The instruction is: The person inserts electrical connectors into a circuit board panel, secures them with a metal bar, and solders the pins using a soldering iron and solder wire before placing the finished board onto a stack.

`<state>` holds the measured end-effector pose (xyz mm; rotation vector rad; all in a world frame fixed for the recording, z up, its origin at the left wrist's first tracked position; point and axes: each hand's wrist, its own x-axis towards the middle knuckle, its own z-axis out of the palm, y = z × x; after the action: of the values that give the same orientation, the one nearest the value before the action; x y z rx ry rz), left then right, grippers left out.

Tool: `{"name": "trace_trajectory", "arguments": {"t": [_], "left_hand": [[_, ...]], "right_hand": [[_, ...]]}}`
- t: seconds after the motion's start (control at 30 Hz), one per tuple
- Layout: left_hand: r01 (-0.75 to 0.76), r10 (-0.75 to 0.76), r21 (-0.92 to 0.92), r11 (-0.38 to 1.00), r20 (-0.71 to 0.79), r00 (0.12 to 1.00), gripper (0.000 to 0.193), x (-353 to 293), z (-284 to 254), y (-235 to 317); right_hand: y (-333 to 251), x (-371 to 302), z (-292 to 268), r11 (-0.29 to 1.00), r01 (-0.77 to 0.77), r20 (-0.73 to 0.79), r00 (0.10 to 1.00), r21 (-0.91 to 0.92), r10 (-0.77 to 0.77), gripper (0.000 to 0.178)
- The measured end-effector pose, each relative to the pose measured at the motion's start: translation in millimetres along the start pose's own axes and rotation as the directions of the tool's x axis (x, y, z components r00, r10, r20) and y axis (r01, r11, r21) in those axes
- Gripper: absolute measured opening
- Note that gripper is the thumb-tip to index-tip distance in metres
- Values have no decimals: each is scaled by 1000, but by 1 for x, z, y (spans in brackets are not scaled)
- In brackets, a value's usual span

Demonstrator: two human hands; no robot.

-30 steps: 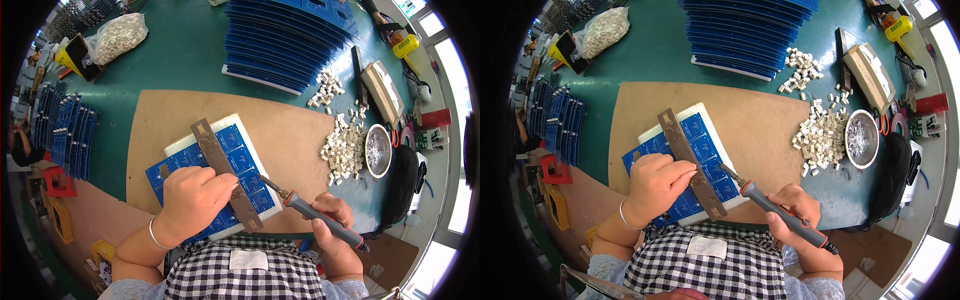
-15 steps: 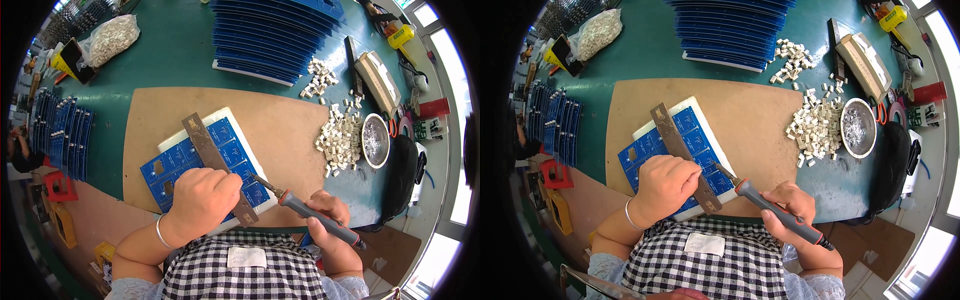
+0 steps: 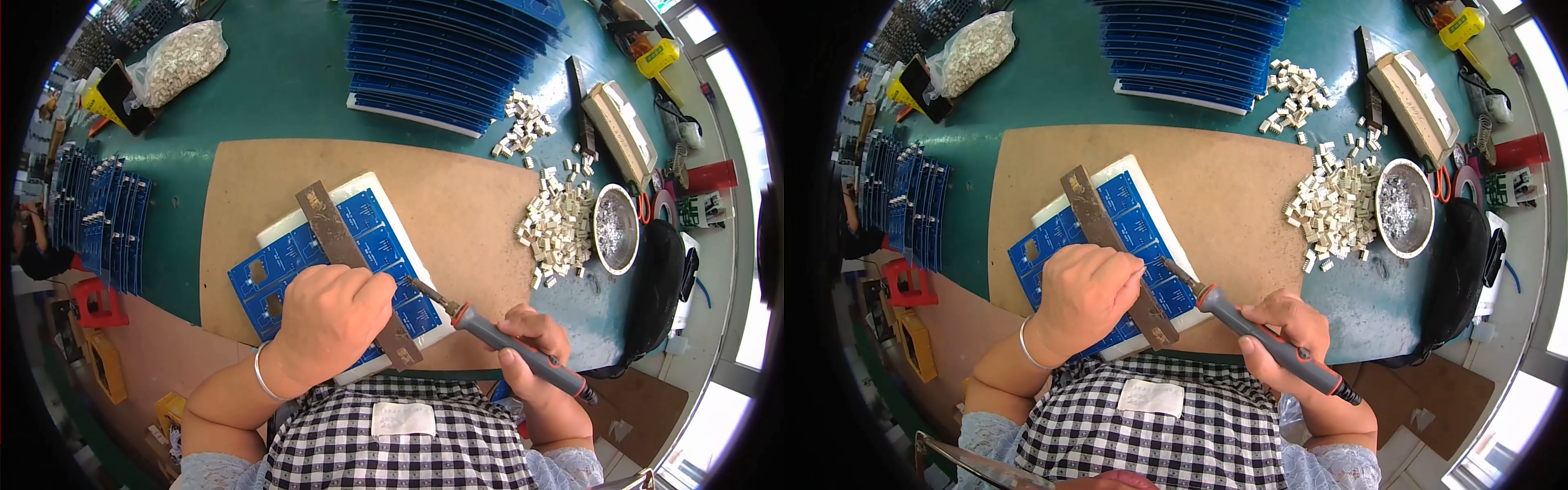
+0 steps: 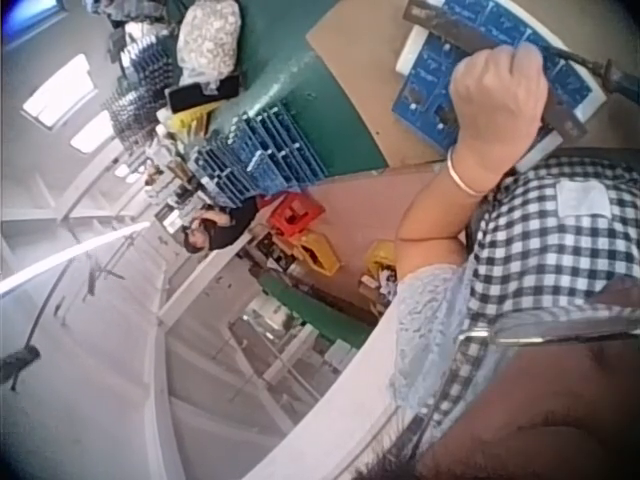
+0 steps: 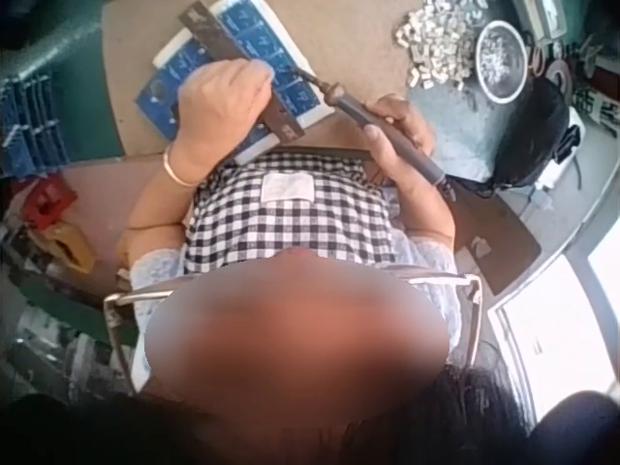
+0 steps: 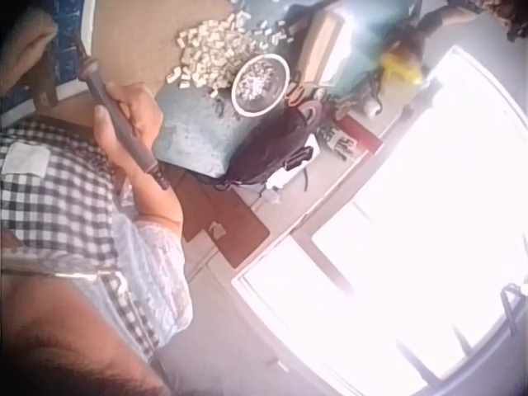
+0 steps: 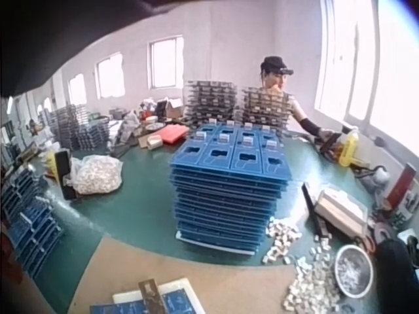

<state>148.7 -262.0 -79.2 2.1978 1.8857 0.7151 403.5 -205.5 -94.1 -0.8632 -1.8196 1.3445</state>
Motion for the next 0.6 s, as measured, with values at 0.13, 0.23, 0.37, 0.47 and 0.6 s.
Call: {"name": "trace_trajectory", "arguments": {"t": [0.13,0.23,0.37,0.47,0.6], "left_hand": [[-6,6,0,1000,0,1000,13,3,2,-2],[-7,7,-13,1000,1,1000,13,1,2,-2],[-20,21,-9,1000,52,998,10,0,-6,3],[-4,5,-23,1000,38,999,10,-5,-8,7],[-2,2,-24,1000,14,1000,10,-9,-2,6]], "right_hand": [[1,2,0,1000,17,3,1000,-17,-17,23],[1,5,0,999,43,14,999,-23,-43,23],[-2,2,-6,996,75,36,997,-55,-73,23],[-3,-4,-9,995,92,24,996,-34,-91,22],[-2,-9,-8,994,108,-7,994,-15,-108,22]]}}
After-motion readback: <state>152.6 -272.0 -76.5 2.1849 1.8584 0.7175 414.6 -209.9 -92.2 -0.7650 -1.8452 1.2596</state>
